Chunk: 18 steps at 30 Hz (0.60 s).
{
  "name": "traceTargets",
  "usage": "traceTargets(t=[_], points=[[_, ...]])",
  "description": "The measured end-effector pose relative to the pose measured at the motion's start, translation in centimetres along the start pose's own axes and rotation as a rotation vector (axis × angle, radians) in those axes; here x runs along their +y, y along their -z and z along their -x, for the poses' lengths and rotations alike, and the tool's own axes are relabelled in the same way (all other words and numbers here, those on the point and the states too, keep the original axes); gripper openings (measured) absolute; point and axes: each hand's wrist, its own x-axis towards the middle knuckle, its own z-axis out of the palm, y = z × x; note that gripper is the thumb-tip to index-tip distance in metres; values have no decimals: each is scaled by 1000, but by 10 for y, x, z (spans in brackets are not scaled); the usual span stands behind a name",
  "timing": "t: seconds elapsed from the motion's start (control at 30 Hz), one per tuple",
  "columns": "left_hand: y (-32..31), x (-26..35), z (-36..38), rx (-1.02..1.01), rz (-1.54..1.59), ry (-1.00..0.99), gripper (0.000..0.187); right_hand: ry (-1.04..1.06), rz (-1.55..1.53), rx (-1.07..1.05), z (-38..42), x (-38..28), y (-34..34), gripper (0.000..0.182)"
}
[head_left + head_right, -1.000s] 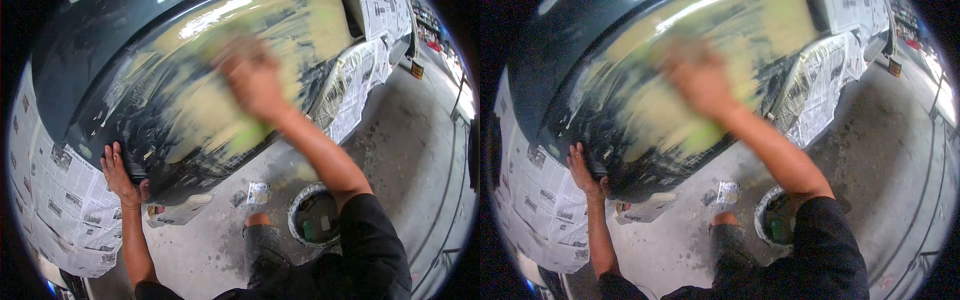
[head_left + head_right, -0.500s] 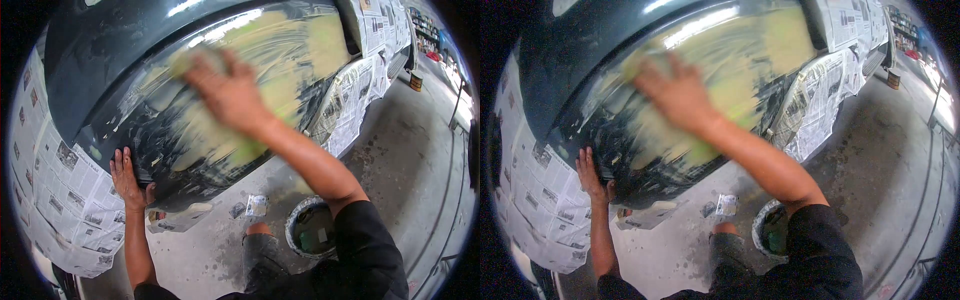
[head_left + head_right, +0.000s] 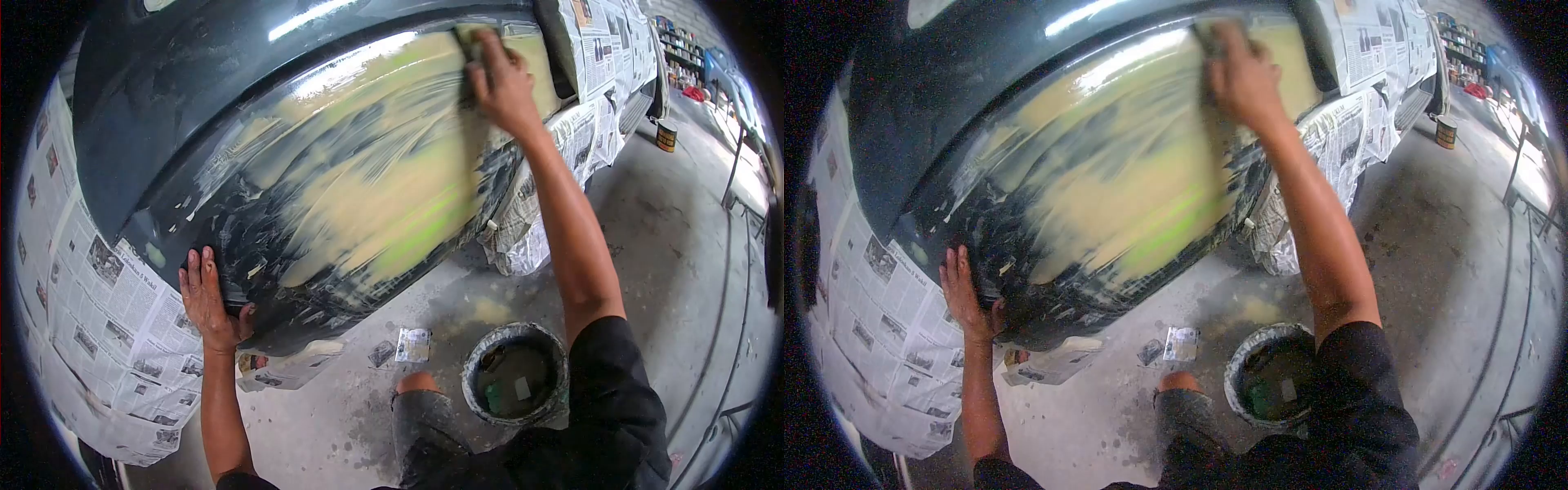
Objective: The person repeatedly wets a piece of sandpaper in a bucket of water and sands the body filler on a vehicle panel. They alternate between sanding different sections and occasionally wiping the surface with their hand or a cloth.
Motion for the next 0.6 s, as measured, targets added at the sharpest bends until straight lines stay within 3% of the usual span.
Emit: traceTargets(t=[0.07,0.17,0.2,0.23,0.27,0.33,0.43,0.5,0.53,0.6], points=[[0,1,-1,-5,0,9,78,-106,0,-39,-9,12,1,50],[1,3,-3,9,4,12,77,21,40,70,-13,0,-6,52],[1,4,-4,24,9,6,77,73,-41,-3,-7,-33,-2,54],[0,4,-4,27,11,2,77,222,-18,104,6,-61,-16,56],[1,3,-4,15,10,12,77,173,-10,-35,19,-106,-5,60],[2,4,-2,7,10,20,76,195,-4,-95,37,-155,4,66],[1,2,-4,28,23,2,76,258,20,-115,19,-101,4,67],[2,5,-4,11,11,26,75,25,-68,-80,-7,-33,8,54],[2,6,-3,9,9,32,75,-1,65,16,-12,-11,10,51],[0,5,-4,28,-4,20,75,-14,70,4,-11,-18,7,48]])
